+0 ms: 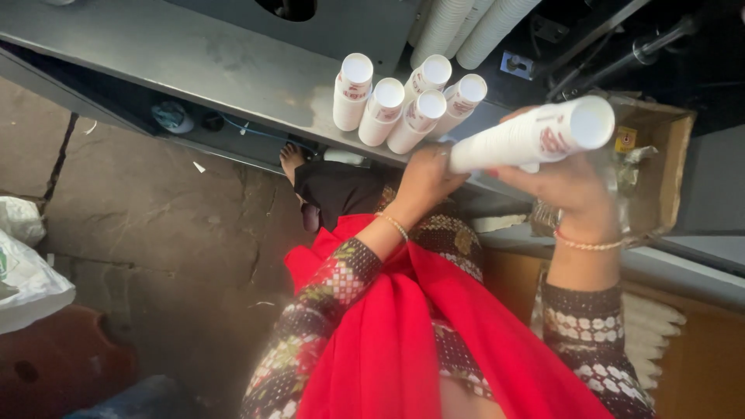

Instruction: Sorting and placing stacks of paper cups into plastic bags at a production machine.

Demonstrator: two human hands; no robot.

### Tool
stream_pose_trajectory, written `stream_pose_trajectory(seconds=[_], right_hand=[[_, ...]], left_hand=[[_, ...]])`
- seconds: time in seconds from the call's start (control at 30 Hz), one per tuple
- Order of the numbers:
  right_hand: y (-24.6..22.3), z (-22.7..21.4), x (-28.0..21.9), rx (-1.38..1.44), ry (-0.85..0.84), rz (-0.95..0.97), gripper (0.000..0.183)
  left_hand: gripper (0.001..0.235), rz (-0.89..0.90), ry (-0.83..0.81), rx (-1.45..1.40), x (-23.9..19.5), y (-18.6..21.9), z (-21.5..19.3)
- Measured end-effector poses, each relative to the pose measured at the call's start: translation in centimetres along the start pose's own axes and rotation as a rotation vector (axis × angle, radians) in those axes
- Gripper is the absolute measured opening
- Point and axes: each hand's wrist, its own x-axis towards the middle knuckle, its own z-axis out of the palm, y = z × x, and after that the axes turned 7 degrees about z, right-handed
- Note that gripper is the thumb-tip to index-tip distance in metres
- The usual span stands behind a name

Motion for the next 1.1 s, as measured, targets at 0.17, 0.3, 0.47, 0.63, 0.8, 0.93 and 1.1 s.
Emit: stream_pose_trajectory(seconds=[0.17,0.3,0.47,0.63,0.8,0.93,1.1], right_hand=[[2.4,3.6,0.8,0.255,0.010,-0.030,0.052],[1.6,4.5,1.9,0.040,0.111,-0.136,0.050],[3.3,5.2,2.7,0.125,0.040,0.001,0.048],[3.0,5.4,2.8,0.321,0.020,0.056,0.054],[3.3,5.6,2.9,0.256,0.014,0.057,0.048],[3.5,5.8,3.0,0.255,0.019,0.033,0.047],[4.6,4.5,2.9,0.111,0.150,-0.084,0.038]], left_hand=[[0.033,-0.071,0.073,0.224,-2.9,-0.4,-1.7],[0.016,-0.134,0.111,0.226,-4.0,-1.6,-2.4],[0.030,-0.309,0.061,-0.045,-1.8,-0.8,-4.5],[0.046,-0.429,0.028,-0.284,-0.6,-1.3,-4.4],[0.047,-0.473,-0.010,-0.404,0.0,-1.3,-4.1],[0.046,-0.489,-0.001,-0.446,0.0,-1.6,-2.3],[0.045,-0.331,0.080,-0.295,0.7,-1.4,0.2]])
